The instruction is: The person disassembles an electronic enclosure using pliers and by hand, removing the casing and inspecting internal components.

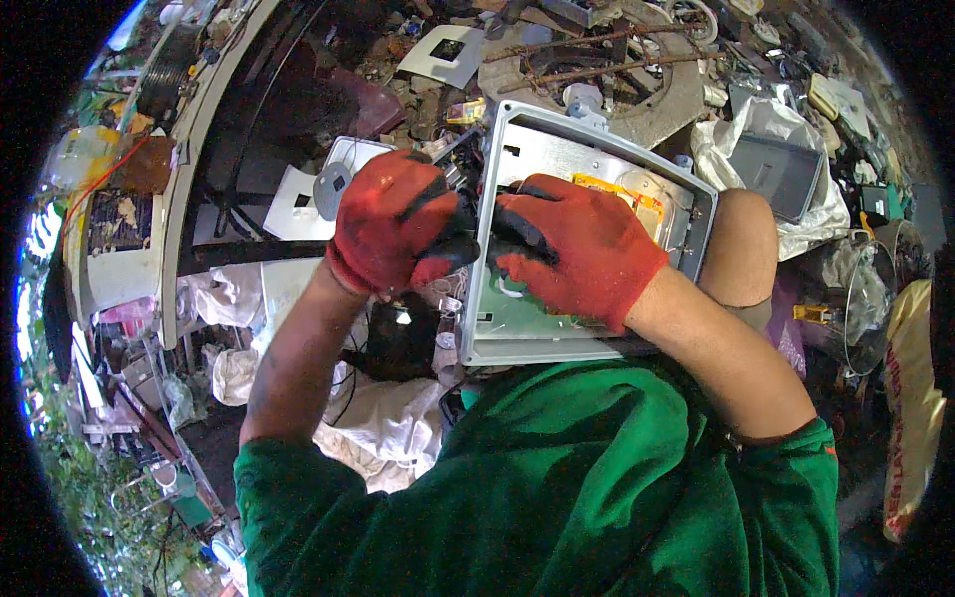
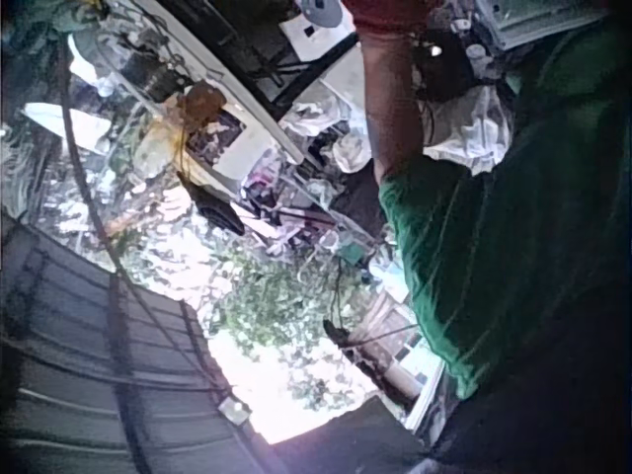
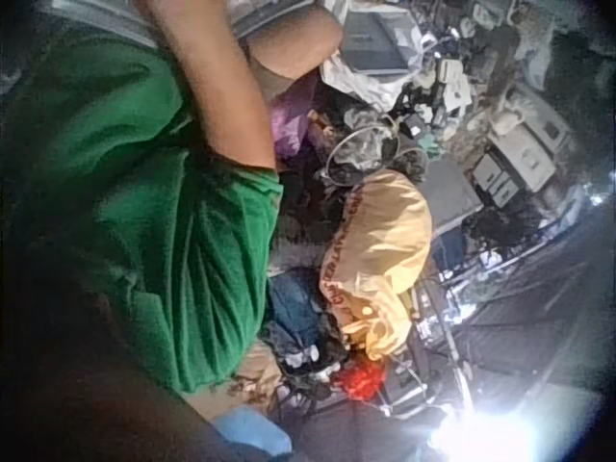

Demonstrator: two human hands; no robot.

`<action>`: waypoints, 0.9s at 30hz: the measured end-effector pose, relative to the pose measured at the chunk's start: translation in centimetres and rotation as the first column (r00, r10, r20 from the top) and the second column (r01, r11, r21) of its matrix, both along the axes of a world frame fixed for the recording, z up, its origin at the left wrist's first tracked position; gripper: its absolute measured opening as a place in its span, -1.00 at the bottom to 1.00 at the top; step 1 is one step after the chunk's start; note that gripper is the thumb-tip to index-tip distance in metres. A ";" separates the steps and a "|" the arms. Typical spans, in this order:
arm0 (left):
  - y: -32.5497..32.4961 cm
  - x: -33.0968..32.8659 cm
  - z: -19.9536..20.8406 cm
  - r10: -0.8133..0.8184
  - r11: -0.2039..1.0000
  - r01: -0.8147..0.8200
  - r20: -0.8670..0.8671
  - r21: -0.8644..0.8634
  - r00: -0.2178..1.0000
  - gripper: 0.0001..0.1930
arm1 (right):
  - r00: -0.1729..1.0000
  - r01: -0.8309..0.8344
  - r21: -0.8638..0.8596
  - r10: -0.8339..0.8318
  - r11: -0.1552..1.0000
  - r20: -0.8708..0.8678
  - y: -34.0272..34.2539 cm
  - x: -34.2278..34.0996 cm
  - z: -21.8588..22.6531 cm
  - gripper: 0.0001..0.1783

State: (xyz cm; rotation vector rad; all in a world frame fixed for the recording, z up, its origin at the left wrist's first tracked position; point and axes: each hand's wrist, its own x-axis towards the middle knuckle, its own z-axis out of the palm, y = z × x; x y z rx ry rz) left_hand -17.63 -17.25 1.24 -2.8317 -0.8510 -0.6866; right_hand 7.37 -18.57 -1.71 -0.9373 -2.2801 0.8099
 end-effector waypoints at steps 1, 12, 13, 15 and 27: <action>0.5 0.2 0.1 -0.011 1.000 0.011 0.018 0.000 1.000 -0.66 | 1.000 -0.002 -0.013 0.002 1.000 0.000 0.1 0.2 0.3 -0.58; -2.6 2.6 -0.8 0.476 0.763 -0.374 0.066 -0.527 0.877 -0.74 | 0.996 0.049 -0.021 -0.050 0.999 -0.075 -1.0 -0.2 0.1 -0.47; -2.7 2.7 -0.8 0.464 0.765 -0.372 0.051 -0.526 0.884 -0.74 | 0.997 0.033 -0.067 -0.038 0.997 -0.072 -0.8 0.0 0.1 -0.47; -2.6 2.5 -0.5 0.439 0.788 -0.340 0.080 -0.513 0.895 -0.68 | 0.997 0.002 -0.144 -0.013 0.990 -0.080 0.2 0.6 0.2 -0.46; -1.5 1.6 -0.8 0.277 0.950 -0.264 0.059 -0.169 0.959 -0.72 | 0.996 0.004 -0.255 -0.026 0.967 -0.084 0.2 0.0 0.9 -0.42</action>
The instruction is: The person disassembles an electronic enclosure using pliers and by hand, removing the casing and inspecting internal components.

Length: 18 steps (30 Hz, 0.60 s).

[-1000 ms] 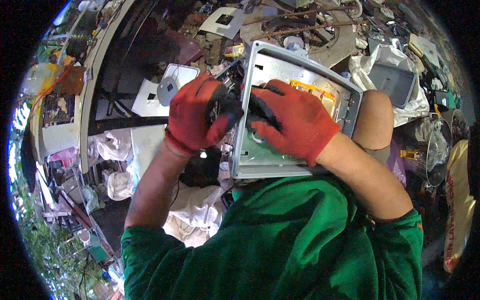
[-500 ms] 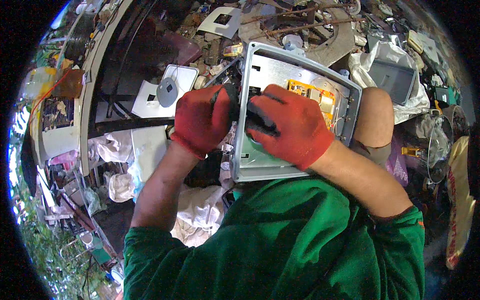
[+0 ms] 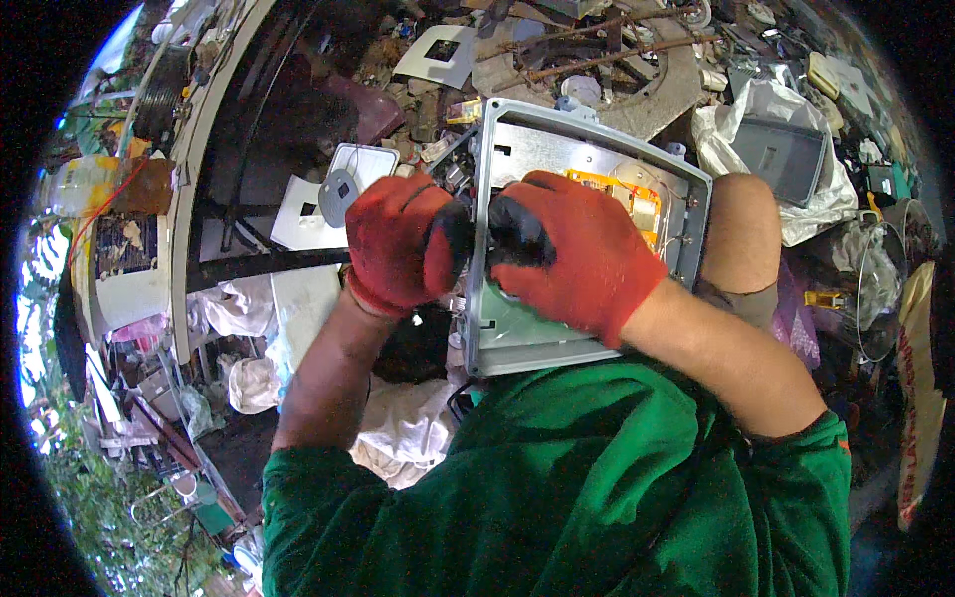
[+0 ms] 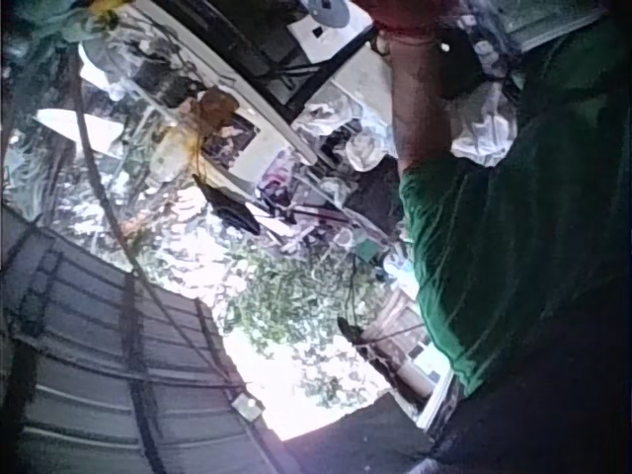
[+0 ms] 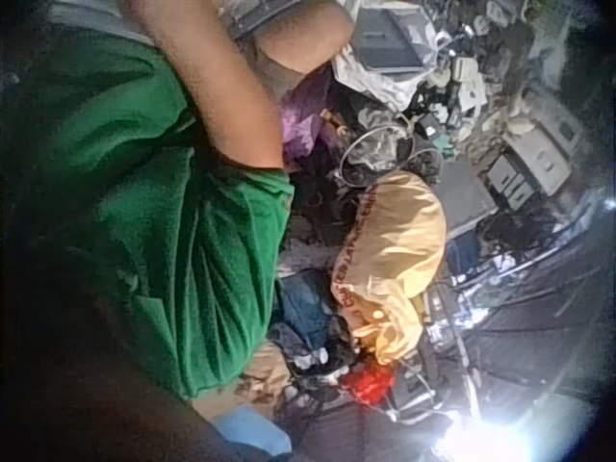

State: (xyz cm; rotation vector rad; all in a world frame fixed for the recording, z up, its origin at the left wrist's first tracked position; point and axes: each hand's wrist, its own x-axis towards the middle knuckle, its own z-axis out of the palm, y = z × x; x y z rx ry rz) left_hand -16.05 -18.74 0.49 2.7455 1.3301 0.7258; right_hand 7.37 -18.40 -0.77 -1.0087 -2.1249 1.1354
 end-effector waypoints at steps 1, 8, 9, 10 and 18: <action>-0.4 0.6 0.4 0.053 0.997 -0.053 0.012 -0.053 0.998 -0.74 | 0.999 0.041 0.027 -0.041 0.999 -0.018 -0.8 0.1 0.1 -0.43; -1.3 3.0 0.5 0.247 0.954 -0.211 0.162 -0.211 0.955 -0.65 | 0.999 0.035 0.045 -0.035 0.998 0.009 -1.1 0.9 0.0 -0.42; -1.4 2.8 0.4 0.271 0.941 -0.234 0.127 -0.244 0.954 -0.65 | 0.997 0.034 0.058 -0.038 0.998 0.060 -1.2 0.7 0.2 -0.44; -1.5 2.5 0.1 0.293 0.926 -0.259 0.091 -0.276 0.952 -0.64 | 0.993 0.032 0.072 -0.040 0.997 0.111 -1.3 0.5 0.3 -0.46; -1.4 1.0 0.1 0.080 0.997 -0.083 -0.309 0.005 0.948 -0.89 | 0.993 0.117 0.089 -0.119 0.989 0.016 -1.5 -0.5 -0.6 -0.55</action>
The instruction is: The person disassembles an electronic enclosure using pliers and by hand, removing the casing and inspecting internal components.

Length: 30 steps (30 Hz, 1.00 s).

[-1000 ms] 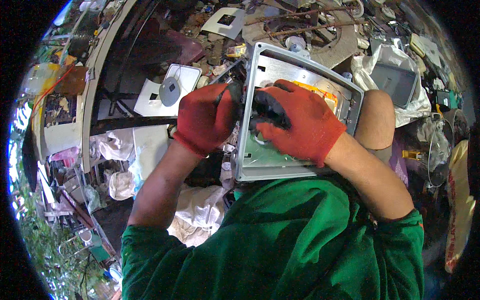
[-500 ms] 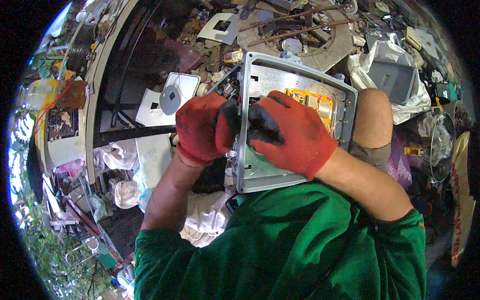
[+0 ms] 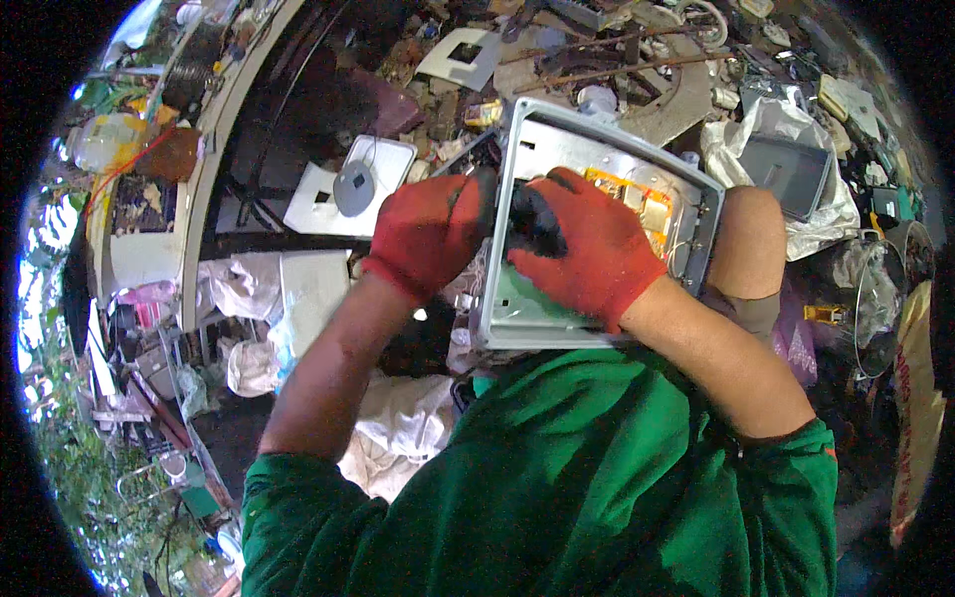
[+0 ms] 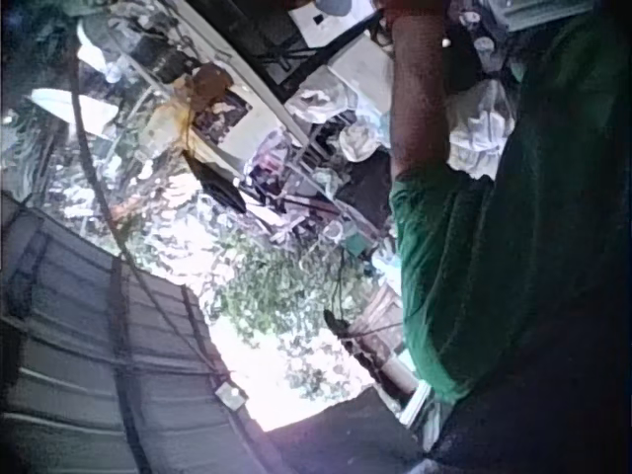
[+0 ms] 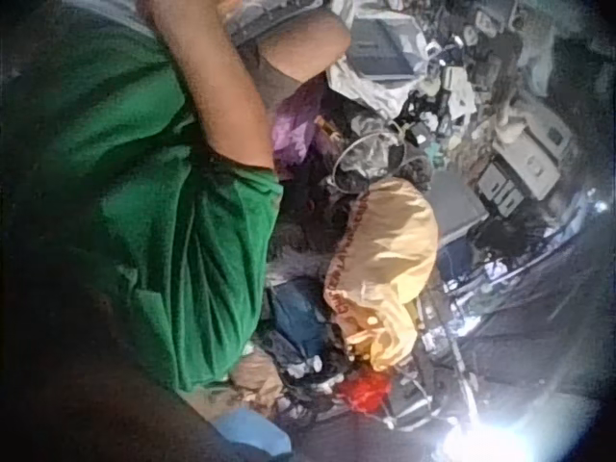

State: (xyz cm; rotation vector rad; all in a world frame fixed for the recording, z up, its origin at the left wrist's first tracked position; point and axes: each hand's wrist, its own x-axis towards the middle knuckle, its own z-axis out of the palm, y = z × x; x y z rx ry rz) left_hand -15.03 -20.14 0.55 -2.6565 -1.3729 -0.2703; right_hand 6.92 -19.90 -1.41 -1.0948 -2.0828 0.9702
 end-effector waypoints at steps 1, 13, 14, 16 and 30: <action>0.2 -1.5 -0.1 -0.093 0.990 0.107 0.149 -0.090 0.984 -0.75 | 1.000 -0.029 0.013 0.028 1.000 0.009 0.2 0.1 0.2 -0.54; 3.3 0.1 -0.2 -0.293 0.956 0.262 0.407 0.131 0.865 -0.66 | 0.990 -0.137 -0.065 0.134 0.988 -0.045 1.3 1.0 0.4 -0.44; 2.9 0.2 -0.3 -0.266 0.964 0.239 0.423 0.117 0.866 -0.66 | 0.993 -0.108 -0.041 0.105 0.993 -0.060 0.4 0.7 0.4 -0.44; 2.2 0.4 -0.3 -0.208 0.978 0.189 0.453 0.088 0.867 -0.66 | 0.994 -0.080 0.008 0.080 0.997 -0.073 -0.2 0.8 0.3 -0.42; 0.5 -0.5 -2.7 -0.167 0.986 0.137 0.640 0.097 0.750 -0.81 | 0.921 -0.110 0.014 0.107 0.994 -0.374 -2.3 2.5 -1.9 -0.53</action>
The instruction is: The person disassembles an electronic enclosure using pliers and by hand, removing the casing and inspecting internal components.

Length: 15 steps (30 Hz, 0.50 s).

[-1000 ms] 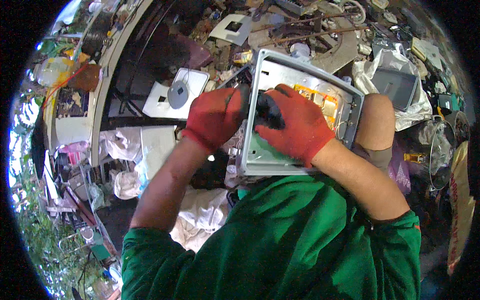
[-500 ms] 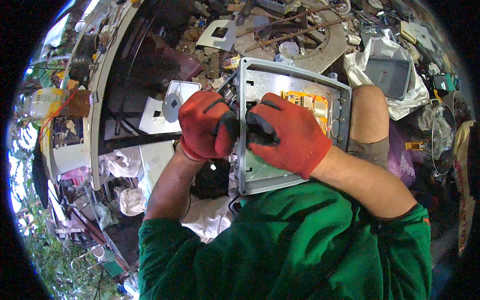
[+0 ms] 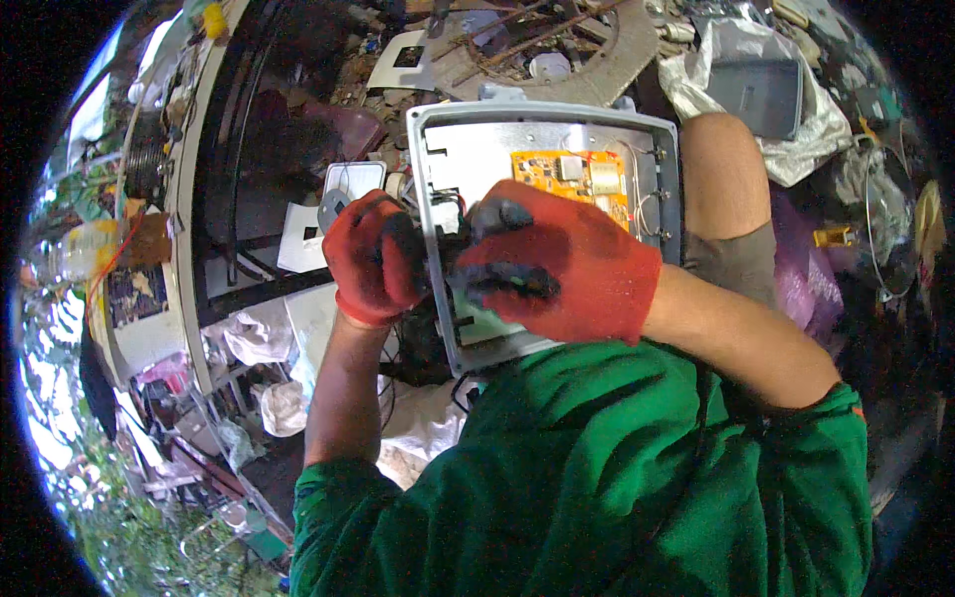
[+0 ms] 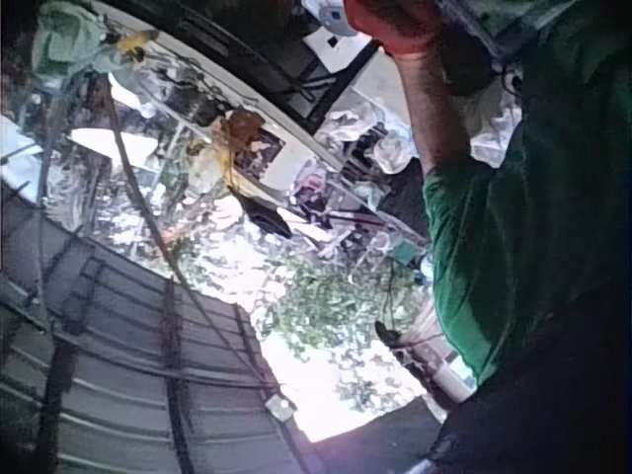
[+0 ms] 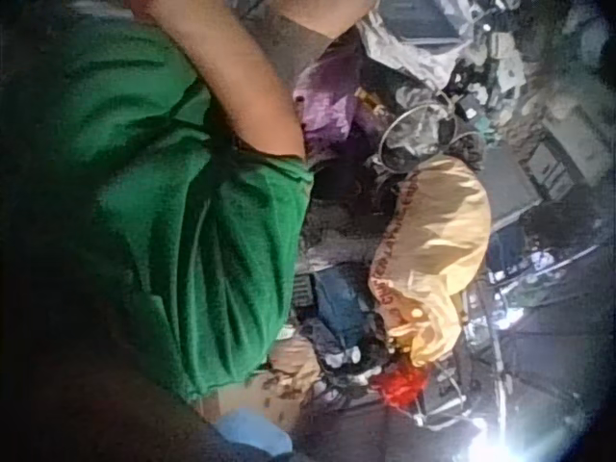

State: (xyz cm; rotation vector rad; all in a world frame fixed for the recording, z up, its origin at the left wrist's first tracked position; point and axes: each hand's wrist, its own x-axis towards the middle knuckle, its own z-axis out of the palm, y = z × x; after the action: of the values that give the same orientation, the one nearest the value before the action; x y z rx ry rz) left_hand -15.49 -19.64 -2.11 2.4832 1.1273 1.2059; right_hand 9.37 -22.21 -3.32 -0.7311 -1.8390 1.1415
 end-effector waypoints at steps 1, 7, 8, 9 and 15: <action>0.0 0.1 0.6 0.017 0.996 -0.020 -0.035 -0.084 0.999 -0.79 | 0.999 0.010 -0.001 -0.010 1.000 -0.033 -0.2 0.2 -0.5 -0.54; 0.1 0.8 1.2 0.106 0.971 -0.141 -0.184 -0.191 0.977 -0.44 | 0.968 0.155 0.048 -0.161 0.987 0.191 0.6 -0.4 0.1 -0.53; 0.0 0.7 1.2 0.108 0.969 -0.144 -0.181 -0.200 0.978 -0.43 | 0.957 0.136 0.102 -0.157 0.985 0.245 0.5 -0.6 0.3 -0.53; -0.1 0.5 1.1 0.112 0.967 -0.148 -0.178 -0.209 0.978 -0.42 | 0.959 0.165 0.153 -0.195 0.974 0.205 0.1 -0.6 -0.1 -0.56; 0.2 0.1 1.0 0.066 0.965 -0.093 -0.117 -0.243 0.991 -0.39 | 0.979 0.149 0.041 -0.153 0.988 0.138 0.4 0.5 -1.3 -0.34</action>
State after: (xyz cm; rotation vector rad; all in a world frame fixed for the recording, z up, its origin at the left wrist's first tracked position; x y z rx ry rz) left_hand -15.38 -19.47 -1.09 2.3562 1.3278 0.8929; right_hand 9.89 -21.85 -4.59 -0.9377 -1.8778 0.9830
